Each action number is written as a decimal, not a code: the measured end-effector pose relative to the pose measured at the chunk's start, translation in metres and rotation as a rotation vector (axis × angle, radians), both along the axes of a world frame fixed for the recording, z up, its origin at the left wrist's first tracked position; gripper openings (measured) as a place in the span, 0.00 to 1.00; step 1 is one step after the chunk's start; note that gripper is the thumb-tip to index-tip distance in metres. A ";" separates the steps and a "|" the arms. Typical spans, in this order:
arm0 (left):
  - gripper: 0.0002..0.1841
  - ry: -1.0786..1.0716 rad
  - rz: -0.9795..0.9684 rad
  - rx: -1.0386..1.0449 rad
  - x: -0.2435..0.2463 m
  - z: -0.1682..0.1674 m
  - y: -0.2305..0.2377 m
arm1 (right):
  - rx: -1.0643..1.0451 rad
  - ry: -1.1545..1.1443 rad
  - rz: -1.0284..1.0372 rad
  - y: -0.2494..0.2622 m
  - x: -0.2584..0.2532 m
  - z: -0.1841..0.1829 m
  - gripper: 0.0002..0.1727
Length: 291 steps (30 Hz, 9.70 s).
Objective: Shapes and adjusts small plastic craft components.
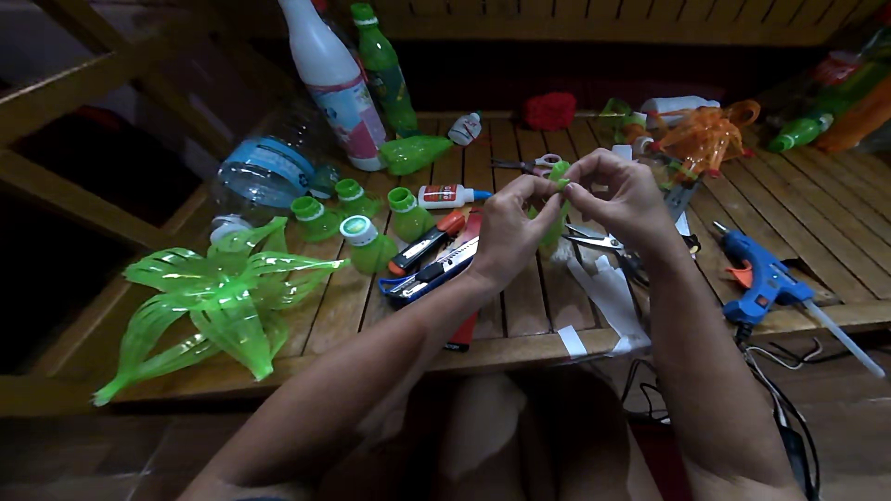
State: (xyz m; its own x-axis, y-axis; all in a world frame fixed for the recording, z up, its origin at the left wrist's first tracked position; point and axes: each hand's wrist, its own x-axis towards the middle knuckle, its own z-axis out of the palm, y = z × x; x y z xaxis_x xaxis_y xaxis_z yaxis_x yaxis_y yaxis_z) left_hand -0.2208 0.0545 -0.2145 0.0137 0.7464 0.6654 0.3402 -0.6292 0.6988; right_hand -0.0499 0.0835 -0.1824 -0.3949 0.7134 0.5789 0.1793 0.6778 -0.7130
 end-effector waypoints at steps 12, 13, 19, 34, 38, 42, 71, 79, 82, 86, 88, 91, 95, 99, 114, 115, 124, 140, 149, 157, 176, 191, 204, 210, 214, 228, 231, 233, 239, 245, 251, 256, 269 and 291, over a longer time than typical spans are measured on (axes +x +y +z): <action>0.07 0.038 0.018 0.013 0.001 0.000 -0.001 | 0.029 0.006 0.018 0.004 0.000 -0.003 0.03; 0.07 0.050 0.022 0.011 0.001 0.000 -0.001 | 0.020 0.013 0.021 0.004 0.000 -0.002 0.03; 0.07 0.058 0.013 0.012 0.000 0.002 -0.002 | 0.015 0.041 0.027 0.003 0.000 -0.002 0.03; 0.07 0.074 0.009 -0.004 -0.001 0.004 -0.006 | -0.015 0.022 0.013 -0.001 0.000 0.001 0.04; 0.07 0.064 0.029 0.005 0.001 0.003 -0.002 | 0.004 0.024 0.017 0.001 0.001 -0.001 0.04; 0.06 0.036 0.010 0.028 0.000 0.002 -0.001 | 0.019 0.026 0.028 0.002 0.002 -0.001 0.04; 0.07 0.055 -0.041 0.055 -0.004 0.000 0.001 | 0.022 0.065 0.099 0.005 0.004 -0.001 0.03; 0.07 0.023 -0.018 0.019 -0.006 0.002 0.002 | -0.042 0.085 0.086 0.002 0.001 0.000 0.02; 0.07 -0.008 -0.024 -0.020 -0.008 0.001 0.003 | -0.057 0.076 0.085 0.003 0.003 0.001 0.04; 0.08 0.004 -0.026 -0.031 -0.009 0.000 0.004 | -0.089 0.073 0.093 0.003 0.005 0.000 0.06; 0.08 0.010 -0.024 -0.032 -0.009 0.001 0.003 | -0.099 0.074 0.103 0.002 0.005 0.001 0.06; 0.08 0.011 -0.016 -0.044 -0.009 0.002 0.003 | -0.105 0.073 0.093 0.001 0.004 0.002 0.08; 0.07 0.000 -0.026 -0.039 -0.008 0.002 0.004 | -0.044 0.199 0.081 0.001 0.002 0.004 0.15; 0.08 -0.003 -0.006 -0.061 -0.009 0.002 0.004 | 0.046 0.391 0.035 0.006 0.007 0.002 0.10; 0.07 -0.033 -0.034 -0.091 -0.007 0.005 -0.003 | 0.012 -0.015 -0.009 0.003 0.001 -0.002 0.09; 0.06 -0.037 -0.038 -0.094 -0.007 0.005 -0.003 | 0.017 -0.014 -0.006 0.003 0.001 -0.002 0.08; 0.06 -0.025 -0.047 -0.065 -0.006 0.003 -0.001 | 0.018 0.043 0.000 0.003 0.001 -0.002 0.04; 0.05 0.037 -0.047 -0.051 -0.007 0.003 -0.003 | 0.056 0.031 -0.053 0.003 -0.003 -0.005 0.04; 0.06 0.004 -0.055 -0.037 -0.005 0.001 0.000 | 0.069 0.073 -0.048 0.005 -0.006 -0.008 0.02; 0.06 0.039 -0.053 -0.052 -0.008 0.005 0.002 | 0.069 0.045 -0.055 0.003 -0.009 -0.009 0.05; 0.06 -0.032 -0.105 -0.062 -0.009 0.005 0.004 | -0.039 0.111 0.012 0.001 -0.005 -0.004 0.07; 0.08 -0.042 -0.073 -0.088 -0.011 0.003 0.004 | -0.067 0.064 0.021 0.000 -0.002 -0.001 0.03; 0.06 -0.001 -0.074 -0.061 -0.009 0.003 0.004 | -0.039 0.047 0.000 0.000 -0.003 -0.003 0.03; 0.06 -0.003 -0.063 -0.085 -0.010 0.004 0.004 | -0.072 0.088 0.034 0.000 -0.002 -0.002 0.03; 0.06 -0.006 -0.057 -0.084 -0.010 0.006 0.000 | -0.063 0.078 0.040 0.001 0.000 0.000 0.04; 0.08 0.019 -0.041 -0.045 -0.008 0.002 0.003 | -0.059 0.049 0.023 -0.001 0.000 -0.001 0.04; 0.09 0.034 -0.051 -0.054 -0.009 0.002 0.002 | -0.045 0.050 0.035 0.001 0.000 -0.002 0.04; 0.08 0.034 -0.046 -0.050 -0.008 0.002 0.002 | -0.046 0.052 0.040 0.000 -0.001 -0.002 0.03; 0.07 0.032 -0.041 -0.029 -0.008 0.002 0.002 | -0.034 0.067 0.044 0.001 -0.002 -0.002 0.03; 0.07 0.038 -0.037 -0.036 -0.009 0.003 0.003 | -0.018 0.071 0.039 0.001 -0.002 -0.003 0.03; 0.07 0.045 -0.061 -0.033 -0.011 0.003 0.003 | -0.024 0.084 0.037 0.001 -0.004 -0.004 0.03; 0.07 0.073 -0.077 0.000 -0.012 0.003 0.003 | -0.062 0.111 0.062 0.002 -0.003 -0.004 0.04; 0.07 0.116 -0.082 0.006 -0.011 0.003 0.003 | 0.026 0.072 0.067 0.002 0.003 -0.005 0.02; 0.09 0.066 -0.131 -0.128 -0.019 0.011 0.003 | -0.236 0.528 0.034 0.006 0.002 0.005 0.25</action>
